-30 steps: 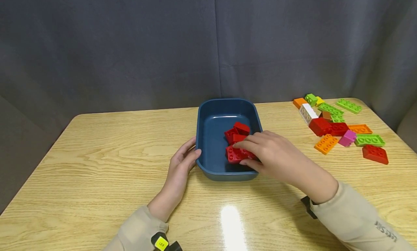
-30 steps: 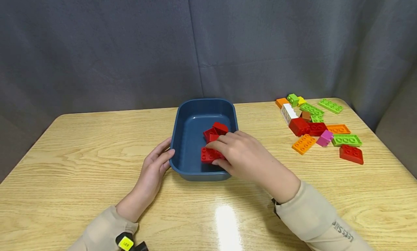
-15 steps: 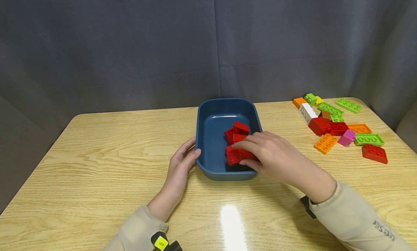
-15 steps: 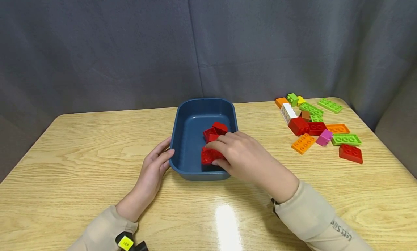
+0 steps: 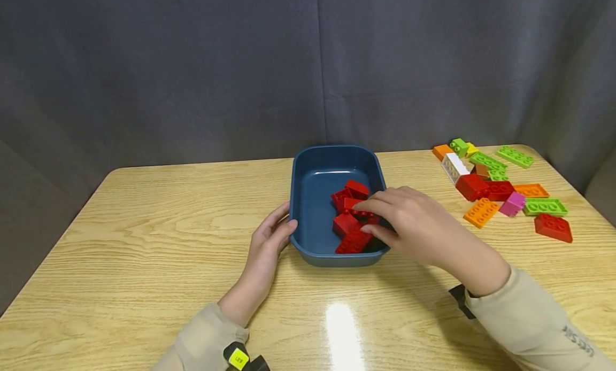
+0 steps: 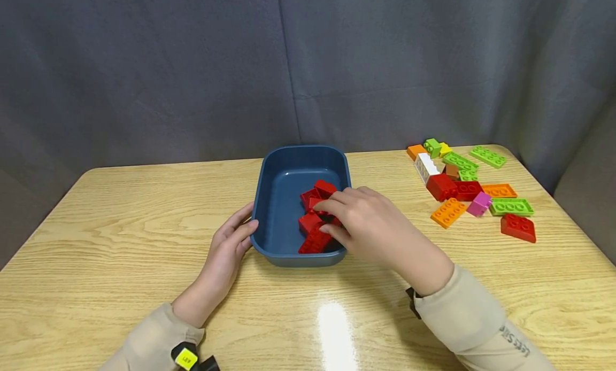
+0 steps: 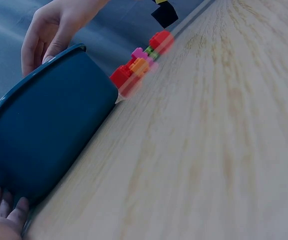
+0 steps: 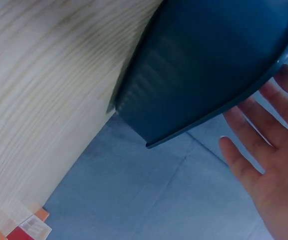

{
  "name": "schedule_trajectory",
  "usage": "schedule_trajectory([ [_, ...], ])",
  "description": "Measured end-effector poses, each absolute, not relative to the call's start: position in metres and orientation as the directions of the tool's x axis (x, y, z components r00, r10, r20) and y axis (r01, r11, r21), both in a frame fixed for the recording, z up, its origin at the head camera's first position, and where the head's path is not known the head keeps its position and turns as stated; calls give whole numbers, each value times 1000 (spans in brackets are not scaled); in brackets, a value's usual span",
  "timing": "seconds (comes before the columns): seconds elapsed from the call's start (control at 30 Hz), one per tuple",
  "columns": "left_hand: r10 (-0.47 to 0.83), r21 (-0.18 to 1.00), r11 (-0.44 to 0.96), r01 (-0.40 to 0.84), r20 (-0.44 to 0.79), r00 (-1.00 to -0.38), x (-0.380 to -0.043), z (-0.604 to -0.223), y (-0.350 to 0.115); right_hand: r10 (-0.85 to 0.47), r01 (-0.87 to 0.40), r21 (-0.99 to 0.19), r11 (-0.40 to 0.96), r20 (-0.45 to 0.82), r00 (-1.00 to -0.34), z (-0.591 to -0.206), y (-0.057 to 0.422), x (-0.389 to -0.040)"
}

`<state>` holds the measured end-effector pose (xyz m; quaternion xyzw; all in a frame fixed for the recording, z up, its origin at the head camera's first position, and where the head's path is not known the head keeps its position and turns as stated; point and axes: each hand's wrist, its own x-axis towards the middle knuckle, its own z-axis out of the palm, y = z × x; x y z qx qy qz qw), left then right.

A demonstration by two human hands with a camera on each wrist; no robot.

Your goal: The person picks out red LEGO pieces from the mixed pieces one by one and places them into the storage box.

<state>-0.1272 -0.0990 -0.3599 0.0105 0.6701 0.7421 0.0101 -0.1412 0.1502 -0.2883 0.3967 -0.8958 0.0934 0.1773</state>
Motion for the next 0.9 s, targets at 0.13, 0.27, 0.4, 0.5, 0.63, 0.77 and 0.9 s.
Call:
schedule_trajectory([
  [0.13, 28, 995, -100, -1, 2, -1000, -127, -360, -99, -675, -745, -24, 666, 407, -616, -287, 154, -144],
  [0.27, 27, 995, -100, -2, 1, -1000, -128, -360, -99, -660, -734, -15, 679, 425, -619, -286, 158, -147],
  [0.4, 27, 995, -102, -3, -1, -1000, -128, -360, -99, -636, -703, 12, 711, 439, -635, -285, 164, -150],
  [0.5, 28, 995, -102, -3, 0, -1000, -127, -360, -99, -614, -674, 28, 738, 441, -654, -285, 170, -154],
  [0.63, 29, 995, -100, -3, 0, -1000, -127, -360, -99, -592, -648, 37, 761, 450, -669, -286, 179, -159],
  [0.77, 28, 995, -97, -6, -3, -1000, -127, -360, -99, -583, -641, 52, 766, 479, -657, -288, 187, -164],
  [0.9, 26, 995, -97, -9, -6, -1000, -127, -360, -99, -559, -621, 39, 783, 483, -674, -289, 195, -168],
])
